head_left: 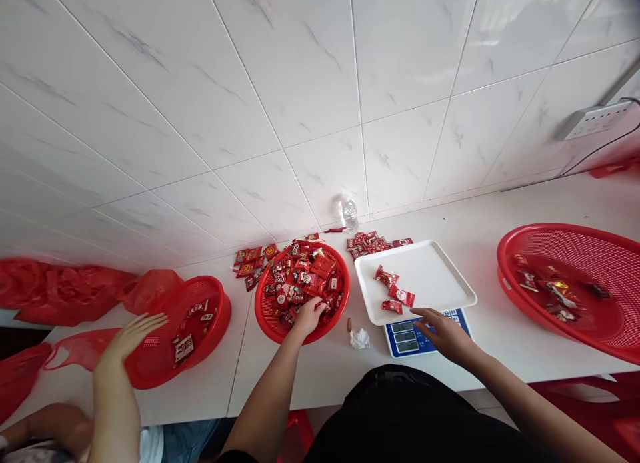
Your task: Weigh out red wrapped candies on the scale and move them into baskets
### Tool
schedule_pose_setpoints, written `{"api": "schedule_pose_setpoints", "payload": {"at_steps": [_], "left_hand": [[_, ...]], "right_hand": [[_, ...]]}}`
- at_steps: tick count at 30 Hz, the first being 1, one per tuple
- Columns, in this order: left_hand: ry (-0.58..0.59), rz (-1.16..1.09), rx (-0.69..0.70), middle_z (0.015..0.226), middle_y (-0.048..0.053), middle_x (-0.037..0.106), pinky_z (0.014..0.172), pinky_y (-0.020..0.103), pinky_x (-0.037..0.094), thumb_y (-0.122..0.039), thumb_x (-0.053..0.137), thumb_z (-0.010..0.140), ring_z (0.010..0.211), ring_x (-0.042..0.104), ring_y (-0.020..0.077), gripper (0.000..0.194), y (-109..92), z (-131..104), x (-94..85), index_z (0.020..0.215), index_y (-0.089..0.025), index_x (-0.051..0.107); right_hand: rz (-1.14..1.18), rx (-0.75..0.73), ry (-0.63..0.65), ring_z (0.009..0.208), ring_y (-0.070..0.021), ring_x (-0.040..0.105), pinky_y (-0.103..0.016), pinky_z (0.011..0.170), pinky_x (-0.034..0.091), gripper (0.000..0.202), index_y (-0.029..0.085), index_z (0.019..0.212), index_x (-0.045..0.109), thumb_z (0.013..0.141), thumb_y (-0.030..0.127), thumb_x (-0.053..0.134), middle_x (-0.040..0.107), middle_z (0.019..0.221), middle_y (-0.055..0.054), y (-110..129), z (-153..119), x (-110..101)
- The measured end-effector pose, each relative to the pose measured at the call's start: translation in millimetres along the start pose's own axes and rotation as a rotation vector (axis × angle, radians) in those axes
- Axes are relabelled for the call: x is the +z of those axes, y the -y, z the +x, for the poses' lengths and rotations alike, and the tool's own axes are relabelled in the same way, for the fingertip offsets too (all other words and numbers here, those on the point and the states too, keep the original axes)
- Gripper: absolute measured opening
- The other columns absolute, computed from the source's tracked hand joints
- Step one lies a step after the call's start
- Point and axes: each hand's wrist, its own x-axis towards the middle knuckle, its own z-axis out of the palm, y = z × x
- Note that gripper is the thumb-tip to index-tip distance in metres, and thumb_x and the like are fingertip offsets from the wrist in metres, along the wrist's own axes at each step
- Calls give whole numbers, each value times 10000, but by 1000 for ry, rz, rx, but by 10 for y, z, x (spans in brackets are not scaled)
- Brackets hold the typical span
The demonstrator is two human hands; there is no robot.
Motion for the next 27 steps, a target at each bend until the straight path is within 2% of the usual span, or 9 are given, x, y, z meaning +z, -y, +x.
{"api": "schedule_pose_setpoints", "payload": {"at_steps": [3,6,8,10,14,17,21,24,27], "left_hand": [[-25,-216,-79,929,39,635,689,257,471,-432,479,821,825,587,166,290,-201,-41,-124,958,-197,578],[42,-552,-184,1037,69,618,658,271,514,-445,532,811,820,616,164,404,-514,-59,-122,1144,-218,503],[149,-724,-218,985,72,634,650,279,525,-449,554,808,760,630,152,434,-749,-43,-3,1169,-220,484],[248,-814,-234,902,63,647,630,272,524,-472,558,806,693,630,137,422,-963,-3,194,1133,-211,503],[315,-843,-268,928,74,631,609,269,522,-512,579,781,623,617,117,474,-1226,118,612,1119,-192,489],[288,-830,-262,1123,122,568,684,294,533,-473,633,754,726,630,134,588,-1277,186,777,1226,-201,410],[210,-807,-195,1292,146,455,736,300,525,-432,624,768,865,621,158,631,-1252,198,793,1298,-222,352],[93,-737,-134,1218,133,510,681,285,519,-403,557,805,813,620,147,467,-1144,170,711,1205,-196,431],[-87,-521,-83,1004,84,604,658,277,498,-366,478,828,750,611,146,275,-856,132,544,1031,-183,514]], "right_hand": [[1,-2,-10,977,-235,616,-356,782,508,414,289,1200,546,864,472,388,606,1183,-57,15,10,-13],[-10,-2,-10,978,-239,616,-359,787,502,411,288,1199,548,861,462,395,615,1171,-56,36,27,-24],[-16,-5,0,993,-242,610,-365,800,496,409,281,1203,543,864,453,391,612,1176,-60,59,39,-29],[-12,-10,18,1013,-243,601,-370,813,491,404,277,1210,534,869,437,387,600,1192,-64,86,47,-34],[0,2,37,1017,-244,597,-377,825,486,406,276,1216,525,868,438,393,589,1202,-70,106,37,-61],[-6,4,25,1000,-235,605,-366,818,489,412,277,1214,524,872,454,380,593,1195,-66,67,8,-89],[-39,10,-2,1022,-236,598,-367,829,492,407,274,1205,529,881,455,362,585,1210,-58,8,-9,-92],[-75,-11,-19,1085,-250,567,-388,877,475,398,272,1205,534,883,438,372,563,1246,-60,27,25,-63],[-91,-44,-10,1139,-262,528,-409,917,452,387,274,1215,534,879,410,396,545,1273,-67,94,73,-32]]}}
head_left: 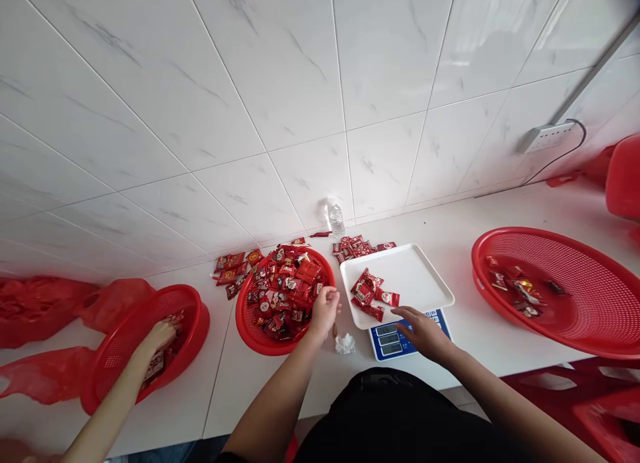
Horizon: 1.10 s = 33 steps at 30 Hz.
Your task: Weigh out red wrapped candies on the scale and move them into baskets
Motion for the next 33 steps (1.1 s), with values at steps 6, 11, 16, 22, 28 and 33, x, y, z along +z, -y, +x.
{"api": "schedule_pose_setpoints", "payload": {"at_steps": [6,11,16,22,28,33], "left_hand": [[-21,676,-104,915,69,658,808,311,433,-292,517,786,892,600,213,125,595,-35,-889,846,-197,570],[180,730,-274,995,107,679,827,343,420,-482,579,727,970,599,286,303,764,-102,-1160,836,-204,636],[298,642,-256,1106,94,657,897,323,394,-618,519,717,1062,573,276,468,655,-30,-1034,930,-229,669],[306,624,-295,1007,98,687,840,350,419,-650,558,662,953,602,298,484,566,-6,-1007,840,-221,694],[266,532,-258,862,29,696,752,285,442,-637,526,699,835,606,227,475,565,-56,-1074,821,-204,677],[156,585,-260,781,21,682,710,263,442,-581,543,724,800,604,219,419,665,-32,-1168,801,-189,668]], "right_hand": [[16,-31,51,1145,-262,519,-414,913,448,380,294,1215,532,878,406,396,533,1286,-53,60,28,59],[18,-13,75,1099,-256,557,-394,881,470,384,301,1203,538,875,433,388,542,1277,-46,15,-3,128],[7,-4,70,1091,-252,567,-387,860,485,406,288,1200,541,875,463,373,550,1268,-48,-1,-26,148],[29,20,67,1044,-247,590,-379,833,497,415,282,1197,544,871,476,375,571,1238,-52,-50,-70,129],[42,41,76,1023,-250,599,-376,807,507,416,286,1191,547,867,481,374,575,1230,-53,-101,-85,146],[30,28,67,1021,-249,602,-376,810,501,425,281,1186,553,866,490,367,589,1212,-57,-78,-68,139]]}}
